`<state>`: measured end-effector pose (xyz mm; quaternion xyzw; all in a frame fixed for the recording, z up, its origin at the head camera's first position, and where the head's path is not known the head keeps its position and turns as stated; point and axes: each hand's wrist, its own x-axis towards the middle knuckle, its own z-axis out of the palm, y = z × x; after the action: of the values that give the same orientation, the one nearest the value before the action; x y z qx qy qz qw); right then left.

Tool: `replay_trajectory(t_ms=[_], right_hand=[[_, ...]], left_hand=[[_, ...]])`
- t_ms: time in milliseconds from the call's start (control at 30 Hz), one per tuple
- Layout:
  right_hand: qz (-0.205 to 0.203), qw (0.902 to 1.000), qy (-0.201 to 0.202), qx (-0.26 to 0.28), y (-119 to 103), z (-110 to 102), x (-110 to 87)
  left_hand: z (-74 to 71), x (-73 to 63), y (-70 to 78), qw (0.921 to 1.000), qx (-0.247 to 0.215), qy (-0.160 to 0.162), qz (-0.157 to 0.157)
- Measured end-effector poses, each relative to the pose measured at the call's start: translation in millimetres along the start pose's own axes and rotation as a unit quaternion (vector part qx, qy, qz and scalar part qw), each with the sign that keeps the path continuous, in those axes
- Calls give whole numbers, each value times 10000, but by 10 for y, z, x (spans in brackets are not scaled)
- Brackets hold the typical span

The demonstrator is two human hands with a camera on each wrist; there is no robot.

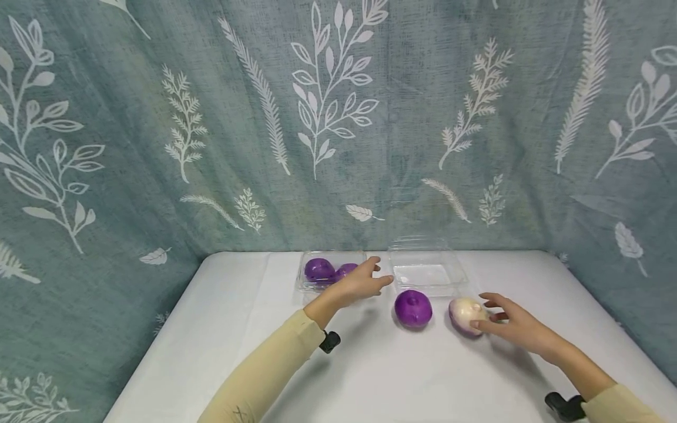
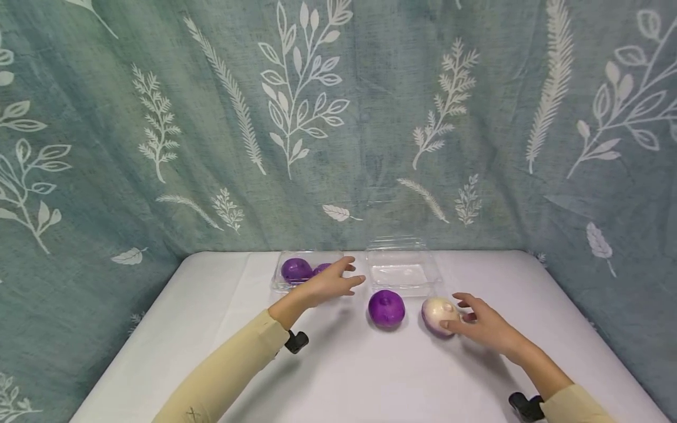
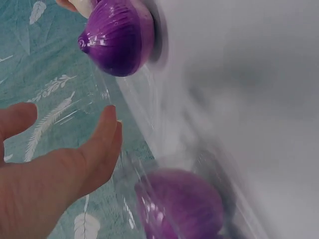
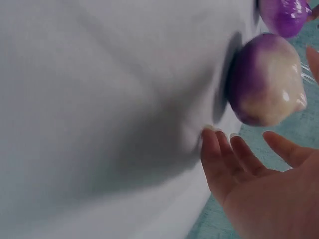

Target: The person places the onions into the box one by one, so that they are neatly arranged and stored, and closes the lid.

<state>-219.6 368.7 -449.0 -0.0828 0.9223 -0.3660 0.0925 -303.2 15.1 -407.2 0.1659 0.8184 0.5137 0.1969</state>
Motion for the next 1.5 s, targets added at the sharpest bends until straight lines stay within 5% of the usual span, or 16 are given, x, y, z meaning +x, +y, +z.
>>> replay_trajectory(t_ms=[200, 500, 767, 1200, 1500], right_hand=[[-128, 9995, 278, -46, 23, 98, 39], [-207, 9988, 429, -80, -12, 174, 98], [-255, 9976, 634, -95, -52, 232, 128], [-397, 9961, 756, -216, -66, 104, 157], [-912, 9897, 1018, -433, -272, -105, 239]], left_hand=[[132, 173, 11, 9995, -155, 151, -224], [329, 363, -71, 9929, -981, 546, -396], [372, 500, -213, 9857, -1394, 816, -488], [397, 526, -179, 9802, -1691, 881, -532], [420, 540, -140, 9800, -1734, 864, -449]])
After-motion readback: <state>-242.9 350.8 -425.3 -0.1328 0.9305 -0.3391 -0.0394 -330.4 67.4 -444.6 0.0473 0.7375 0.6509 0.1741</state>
